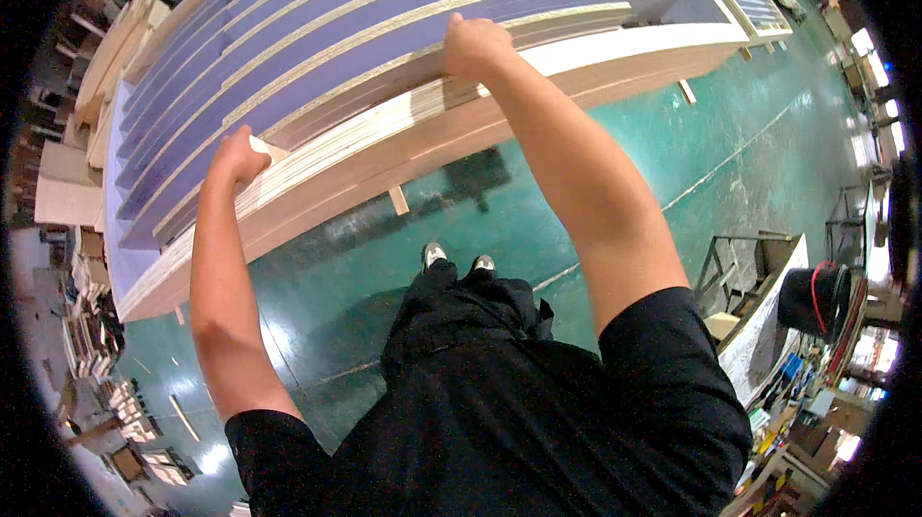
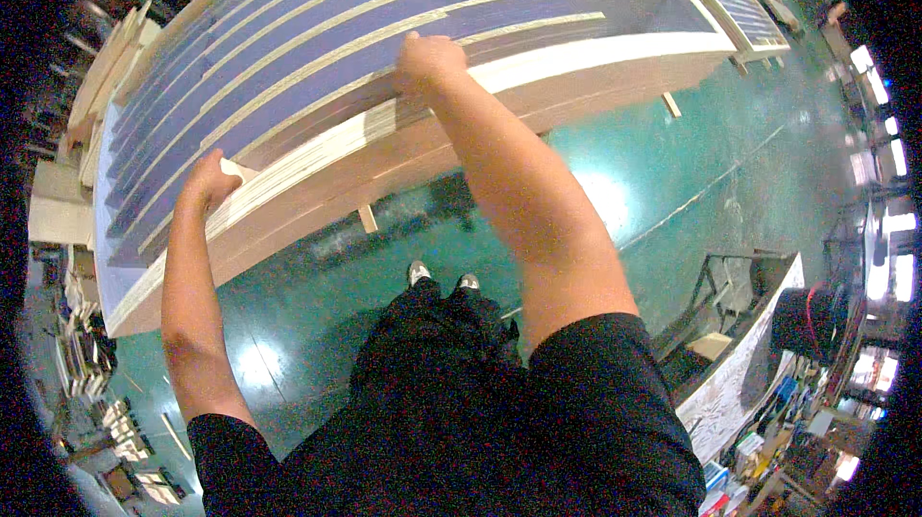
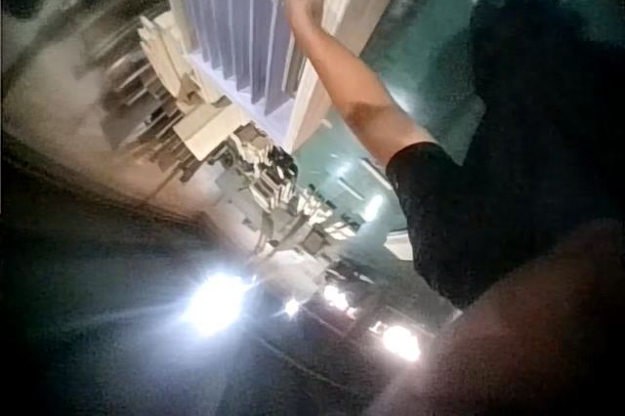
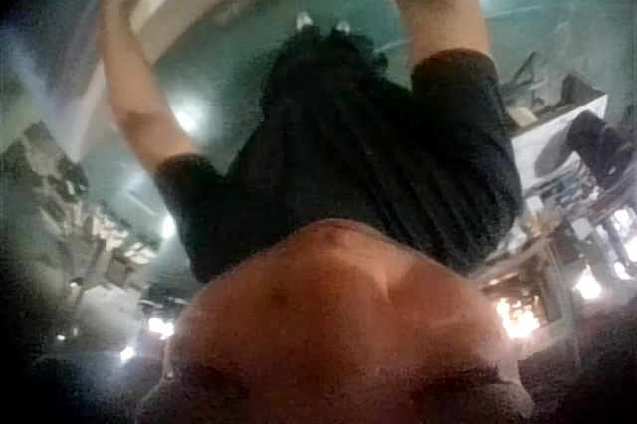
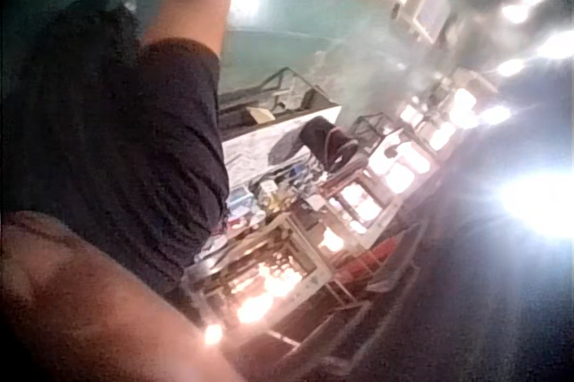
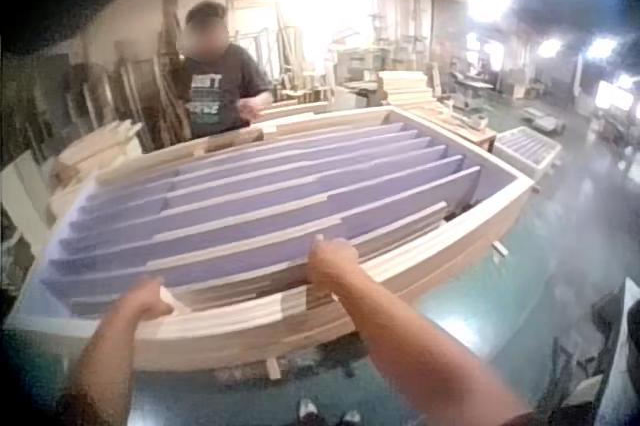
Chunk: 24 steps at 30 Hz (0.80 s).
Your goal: The person assembles a wooden frame structure by attaching thin wooden strips to a purple backing board. They use a pneumatic nail gun to secure the strips in place, working methodically along the edges and across the surface. Another person is visible in the background assisting with the assembly.
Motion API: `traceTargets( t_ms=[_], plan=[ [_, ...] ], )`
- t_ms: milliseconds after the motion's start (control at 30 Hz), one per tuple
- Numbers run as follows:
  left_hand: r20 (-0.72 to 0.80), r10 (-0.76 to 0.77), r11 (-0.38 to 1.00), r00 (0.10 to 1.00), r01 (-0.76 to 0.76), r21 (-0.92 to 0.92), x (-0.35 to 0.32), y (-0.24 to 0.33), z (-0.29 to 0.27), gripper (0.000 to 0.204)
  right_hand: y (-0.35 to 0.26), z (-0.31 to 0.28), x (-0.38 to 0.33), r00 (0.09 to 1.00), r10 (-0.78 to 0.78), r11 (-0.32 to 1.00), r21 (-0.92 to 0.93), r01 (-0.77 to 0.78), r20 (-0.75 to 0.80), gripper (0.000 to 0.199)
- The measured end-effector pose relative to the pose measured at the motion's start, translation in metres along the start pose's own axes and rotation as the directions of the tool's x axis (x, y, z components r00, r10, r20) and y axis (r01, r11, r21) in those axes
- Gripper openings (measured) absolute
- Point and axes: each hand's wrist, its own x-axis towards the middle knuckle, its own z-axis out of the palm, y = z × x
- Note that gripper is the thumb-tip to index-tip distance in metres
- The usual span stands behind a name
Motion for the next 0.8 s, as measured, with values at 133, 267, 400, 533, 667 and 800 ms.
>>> traceTargets(
  t_ms=[133, 267, 400, 533, 667, 800],
  plan=[
    [-0.099, 0.090, 0.996, 0.991, -0.092, -0.017, 0.033, -0.020, 0.021, 0.087, 0.005, -0.010, -0.014, 0.999, 0.055, 0.998, 0.040, -0.055, -0.001, 0.052],
    [0.002, 0.128, 0.974, 0.992, -0.125, -0.187, 0.065, -0.070, 0.041, 0.078, -0.007, 0.017, 0.003, 0.994, 0.061, 0.995, -0.083, -0.054, 0.086, 0.076],
    [0.129, 0.072, 0.989, 0.989, -0.054, -0.138, 0.099, -0.124, 0.034, 0.076, -0.006, 0.063, -0.023, 0.946, -0.081, 0.981, 0.142, 0.131, -0.312, 0.085],
    [-0.051, 0.246, 0.953, 0.968, -0.231, 0.198, 0.127, -0.153, 0.031, 0.070, 0.067, 0.134, -0.157, 0.433, 0.109, 0.821, 0.326, 0.469, -0.895, 0.066],
    [0.241, 0.048, 0.918, 0.969, 0.053, -0.393, 0.050, -0.026, 0.021, 0.074, 0.261, 0.309, -0.376, 0.441, 0.781, 0.623, 0.604, -0.497, -0.442, 0.060],
    [0.146, 0.006, 0.918, 0.989, 0.053, -0.393, 0.010, -0.024, 0.051, 0.068, 0.366, 0.338, -0.676, -0.449, 0.886, -0.342, 0.500, -0.796, -0.110, 0.052]
  ],
)
